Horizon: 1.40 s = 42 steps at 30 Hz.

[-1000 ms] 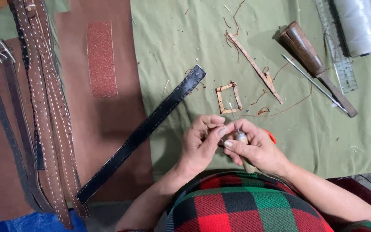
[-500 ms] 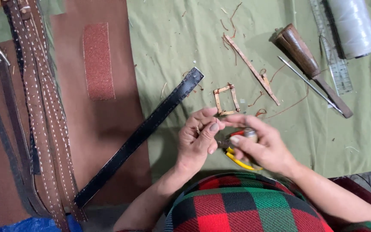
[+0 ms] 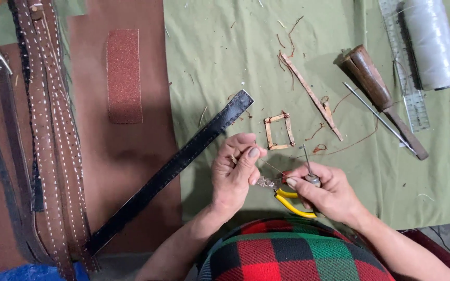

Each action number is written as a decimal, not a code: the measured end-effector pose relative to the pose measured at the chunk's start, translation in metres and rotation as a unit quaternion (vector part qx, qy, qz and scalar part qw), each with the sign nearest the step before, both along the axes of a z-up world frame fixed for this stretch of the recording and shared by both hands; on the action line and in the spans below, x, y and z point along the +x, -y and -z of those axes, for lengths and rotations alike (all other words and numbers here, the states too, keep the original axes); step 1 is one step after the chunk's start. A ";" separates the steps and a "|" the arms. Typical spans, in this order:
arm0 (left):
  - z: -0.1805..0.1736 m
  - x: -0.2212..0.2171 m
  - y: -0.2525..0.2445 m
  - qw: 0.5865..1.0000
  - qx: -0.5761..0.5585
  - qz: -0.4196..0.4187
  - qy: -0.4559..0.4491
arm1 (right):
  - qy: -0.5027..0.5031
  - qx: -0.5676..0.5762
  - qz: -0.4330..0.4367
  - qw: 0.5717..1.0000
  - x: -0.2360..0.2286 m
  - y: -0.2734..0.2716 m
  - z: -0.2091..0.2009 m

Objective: Cutting a length of thread and using it to bind the joints of a small wooden frame.

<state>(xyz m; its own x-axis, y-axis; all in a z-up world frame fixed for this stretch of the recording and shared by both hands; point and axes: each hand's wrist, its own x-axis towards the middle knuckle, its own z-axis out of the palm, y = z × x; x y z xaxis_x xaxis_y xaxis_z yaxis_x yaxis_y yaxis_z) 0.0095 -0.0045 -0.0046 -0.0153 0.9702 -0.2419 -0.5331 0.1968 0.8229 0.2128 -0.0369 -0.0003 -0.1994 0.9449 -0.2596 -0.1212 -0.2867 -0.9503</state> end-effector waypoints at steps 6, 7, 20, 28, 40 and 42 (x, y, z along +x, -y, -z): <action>-0.007 -0.024 -0.014 0.999 -0.010 -0.038 0.026 | 0.099 -0.041 0.010 0.994 0.051 0.005 -0.025; -0.011 -0.029 -0.014 0.999 0.015 -0.032 0.030 | 0.233 -0.078 0.006 0.969 0.065 0.006 -0.032; -0.003 0.025 0.004 0.994 0.047 0.100 -0.027 | 0.302 0.094 0.066 0.946 0.031 -0.007 -0.082; -0.009 0.034 0.009 0.999 0.023 0.034 -0.032 | -0.016 -0.012 0.060 0.998 -0.022 -0.017 -0.010; 0.006 0.030 0.007 0.998 0.004 0.033 -0.052 | 0.054 0.023 0.099 0.993 -0.012 -0.009 0.005; 0.003 0.025 0.005 0.998 -0.010 0.030 -0.048 | 0.055 0.027 0.098 0.993 -0.008 -0.009 0.003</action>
<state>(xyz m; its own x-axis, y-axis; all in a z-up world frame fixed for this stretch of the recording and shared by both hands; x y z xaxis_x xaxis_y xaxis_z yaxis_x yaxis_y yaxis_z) 0.0344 -0.0090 -0.0075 0.0184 0.9650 -0.2614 -0.4386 0.2428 0.8653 0.2048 -0.0281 -0.0028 0.0168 0.9757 -0.2184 -0.0644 -0.2169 -0.9741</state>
